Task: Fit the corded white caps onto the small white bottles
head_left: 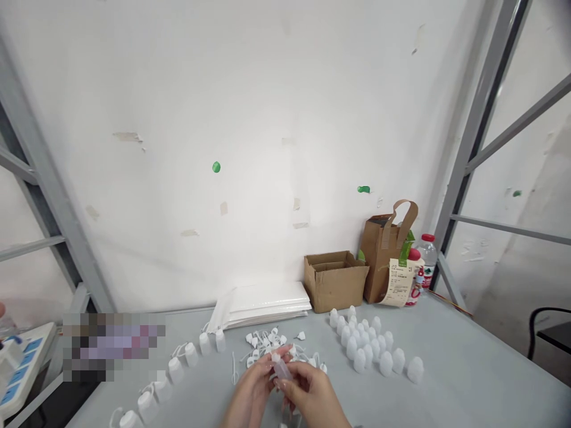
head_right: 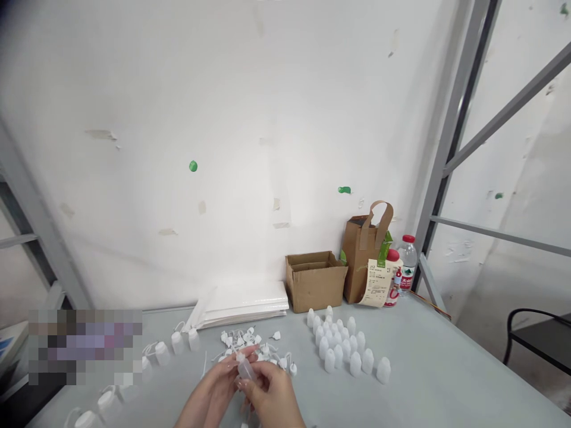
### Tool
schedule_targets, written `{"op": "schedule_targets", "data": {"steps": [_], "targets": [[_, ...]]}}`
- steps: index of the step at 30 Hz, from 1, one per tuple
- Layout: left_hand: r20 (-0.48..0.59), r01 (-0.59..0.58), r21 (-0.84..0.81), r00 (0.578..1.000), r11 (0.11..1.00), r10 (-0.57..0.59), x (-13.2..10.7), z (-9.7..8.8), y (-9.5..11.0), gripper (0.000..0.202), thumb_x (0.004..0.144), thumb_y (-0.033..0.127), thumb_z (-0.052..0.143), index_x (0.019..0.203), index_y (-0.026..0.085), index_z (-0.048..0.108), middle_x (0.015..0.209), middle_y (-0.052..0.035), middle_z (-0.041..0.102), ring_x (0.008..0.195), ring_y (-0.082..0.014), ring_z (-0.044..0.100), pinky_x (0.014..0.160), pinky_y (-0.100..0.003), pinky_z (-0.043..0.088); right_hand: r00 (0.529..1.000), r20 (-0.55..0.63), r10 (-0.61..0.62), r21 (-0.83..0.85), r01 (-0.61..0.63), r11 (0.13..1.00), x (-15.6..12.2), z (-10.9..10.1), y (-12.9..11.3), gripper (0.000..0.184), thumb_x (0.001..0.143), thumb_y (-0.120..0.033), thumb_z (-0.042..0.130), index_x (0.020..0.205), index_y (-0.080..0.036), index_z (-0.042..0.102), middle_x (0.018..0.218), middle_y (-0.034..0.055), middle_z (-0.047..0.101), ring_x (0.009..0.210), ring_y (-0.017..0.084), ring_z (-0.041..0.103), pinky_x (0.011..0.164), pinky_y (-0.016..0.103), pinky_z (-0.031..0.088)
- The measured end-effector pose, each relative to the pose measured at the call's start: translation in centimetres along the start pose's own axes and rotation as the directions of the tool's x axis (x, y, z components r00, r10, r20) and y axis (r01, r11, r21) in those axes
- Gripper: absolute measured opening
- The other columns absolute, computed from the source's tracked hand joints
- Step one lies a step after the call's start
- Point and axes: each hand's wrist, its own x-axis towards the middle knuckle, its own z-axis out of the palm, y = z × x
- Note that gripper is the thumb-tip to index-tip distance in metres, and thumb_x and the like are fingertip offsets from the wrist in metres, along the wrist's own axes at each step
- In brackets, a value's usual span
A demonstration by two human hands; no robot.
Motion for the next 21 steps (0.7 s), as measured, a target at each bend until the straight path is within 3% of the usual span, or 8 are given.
{"op": "schedule_targets", "data": {"steps": [6, 12, 21], "targets": [[-0.008, -0.03, 0.023, 0.999, 0.999, 0.031, -0.08, 0.35, 0.19, 0.024, 0.066, 0.031, 0.058, 0.085, 0.018, 0.067, 0.087, -0.0083, 0.07, 0.095, -0.0269, 0.057, 0.082, -0.037, 0.04, 0.992, -0.111, -0.06, -0.088, 0.051, 0.995, -0.07, 0.08, 0.42, 0.035, 0.061, -0.05, 0.066, 0.067, -0.016, 0.059, 0.058, -0.0026, 0.048, 0.052, 0.013, 0.047, 0.047, 0.023, 0.038], [-0.008, -0.027, 0.045, 1.0, 0.999, 0.027, 0.11, 0.3, 0.16, 0.022, 0.065, 0.032, 0.059, 0.081, 0.019, 0.067, 0.085, -0.0079, 0.07, 0.096, -0.0279, 0.057, 0.077, -0.037, 0.041, 0.996, -0.088, -0.02, -0.04, 0.016, 0.999, -0.08, 0.17, 0.27, 0.038, 0.059, -0.053, 0.066, 0.066, -0.016, 0.057, 0.054, -0.0044, 0.046, 0.049, 0.012, 0.047, 0.045, 0.023, 0.039], [-0.017, -0.016, 0.064, 1.0, 0.998, 0.017, -0.09, 0.25, 0.39, 0.023, 0.064, 0.03, 0.059, 0.08, 0.018, 0.069, 0.09, -0.0078, 0.07, 0.097, -0.0271, 0.057, 0.086, -0.036, 0.038, 0.995, -0.077, -0.058, -0.06, 0.053, 0.997, -0.37, 0.04, -0.08, 0.033, 0.063, -0.047, 0.066, 0.07, -0.016, 0.061, 0.056, -0.0031, 0.049, 0.052, 0.012, 0.048, 0.049, 0.022, 0.041]]}}
